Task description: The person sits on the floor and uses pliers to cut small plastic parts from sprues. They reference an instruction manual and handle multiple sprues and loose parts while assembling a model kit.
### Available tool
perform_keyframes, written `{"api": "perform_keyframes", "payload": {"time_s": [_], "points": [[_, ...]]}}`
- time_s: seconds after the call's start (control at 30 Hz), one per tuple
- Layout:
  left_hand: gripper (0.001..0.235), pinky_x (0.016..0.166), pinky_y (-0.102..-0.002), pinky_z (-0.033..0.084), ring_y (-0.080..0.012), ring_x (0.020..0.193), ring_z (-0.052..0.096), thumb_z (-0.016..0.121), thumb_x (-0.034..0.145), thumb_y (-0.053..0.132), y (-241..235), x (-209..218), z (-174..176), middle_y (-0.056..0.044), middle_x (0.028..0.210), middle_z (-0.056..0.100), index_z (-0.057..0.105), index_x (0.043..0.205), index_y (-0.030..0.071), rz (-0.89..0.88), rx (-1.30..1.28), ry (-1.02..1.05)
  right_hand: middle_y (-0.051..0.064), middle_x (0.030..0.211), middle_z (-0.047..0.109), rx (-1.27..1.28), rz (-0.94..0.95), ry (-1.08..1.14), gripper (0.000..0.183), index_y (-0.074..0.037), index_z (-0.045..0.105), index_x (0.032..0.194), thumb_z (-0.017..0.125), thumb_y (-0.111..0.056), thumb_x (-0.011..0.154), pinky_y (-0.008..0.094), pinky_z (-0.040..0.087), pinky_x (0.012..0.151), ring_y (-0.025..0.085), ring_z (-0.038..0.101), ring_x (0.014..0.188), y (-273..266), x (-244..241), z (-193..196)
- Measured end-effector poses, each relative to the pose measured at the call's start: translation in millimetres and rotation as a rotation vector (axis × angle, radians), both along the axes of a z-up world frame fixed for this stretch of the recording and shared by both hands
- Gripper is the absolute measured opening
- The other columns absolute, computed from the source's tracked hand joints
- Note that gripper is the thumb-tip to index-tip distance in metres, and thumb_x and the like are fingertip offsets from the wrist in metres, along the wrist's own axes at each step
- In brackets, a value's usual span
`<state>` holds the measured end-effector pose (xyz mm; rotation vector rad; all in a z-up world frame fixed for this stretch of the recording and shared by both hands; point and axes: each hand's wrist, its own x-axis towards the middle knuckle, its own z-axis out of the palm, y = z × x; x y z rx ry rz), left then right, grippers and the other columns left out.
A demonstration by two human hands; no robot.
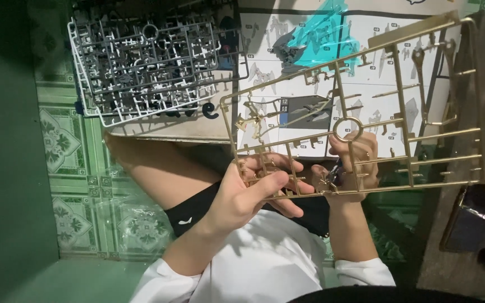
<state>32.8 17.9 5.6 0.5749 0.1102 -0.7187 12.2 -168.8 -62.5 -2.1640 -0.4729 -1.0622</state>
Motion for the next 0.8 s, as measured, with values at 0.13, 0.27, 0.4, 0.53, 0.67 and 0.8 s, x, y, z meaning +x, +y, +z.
{"api": "perform_keyframes", "payload": {"time_s": [0.13,0.27,0.4,0.53,0.67,0.8], "points": [[0.028,0.054,-0.043,0.058,-0.0366,0.064,0.066,0.056,0.088,0.006,3,3,1,-0.031,0.084,0.065,0.054,0.106,-0.016,-0.001,-0.009,-0.009,0.017,0.071,0.058,0.042,0.076,0.037,0.041,0.013,0.066,0.097,0.075,-0.024,0.082,0.042,0.046,0.069,0.030,0.050,0.068,-3,-3,-6],[0.028,0.054,-0.041,0.058,-0.0360,0.065,0.066,0.057,0.088,0.007,3,5,7,-0.030,0.083,0.065,0.055,0.105,-0.015,-0.022,0.024,-0.018,0.018,0.075,0.058,0.091,0.057,0.091,0.045,0.014,0.065,0.099,0.077,-0.025,0.079,0.042,0.045,0.075,0.031,0.049,0.074,-8,-12,-12],[0.027,0.055,-0.040,0.058,-0.0351,0.065,0.066,0.057,0.088,0.007,1,5,7,-0.030,0.083,0.066,0.055,0.104,-0.015,-0.030,0.028,-0.017,0.013,0.078,0.058,0.226,0.027,0.185,0.038,0.010,0.065,0.101,0.075,-0.021,0.081,0.037,0.044,0.083,0.027,0.049,0.083,1,-13,-1],[0.028,0.055,-0.040,0.058,-0.0342,0.065,0.067,0.057,0.088,0.008,2,4,7,-0.030,0.083,0.066,0.055,0.104,-0.015,-0.038,0.041,-0.011,0.016,0.077,0.058,0.138,0.021,0.107,0.041,0.012,0.064,0.101,0.078,-0.021,0.079,0.042,0.045,0.080,0.030,0.048,0.078,-1,-13,-5],[0.027,0.056,-0.040,0.058,-0.0345,0.065,0.067,0.057,0.089,0.009,3,4,8,-0.029,0.083,0.066,0.056,0.104,-0.014,-0.048,0.068,-0.036,0.016,0.079,0.058,0.075,0.023,0.107,0.045,0.011,0.064,0.103,0.077,-0.024,0.079,0.043,0.045,0.076,0.030,0.050,0.078,-7,-11,-10],[0.027,0.057,-0.041,0.058,-0.0346,0.066,0.067,0.056,0.089,0.009,6,5,9,-0.029,0.085,0.066,0.056,0.104,-0.013,-0.054,0.098,-0.054,0.013,0.081,0.060,-0.065,0.021,0.096,0.049,0.009,0.064,0.108,0.074,-0.031,0.081,0.043,0.047,0.075,0.028,0.051,0.078,-12,-7,-6]]}}
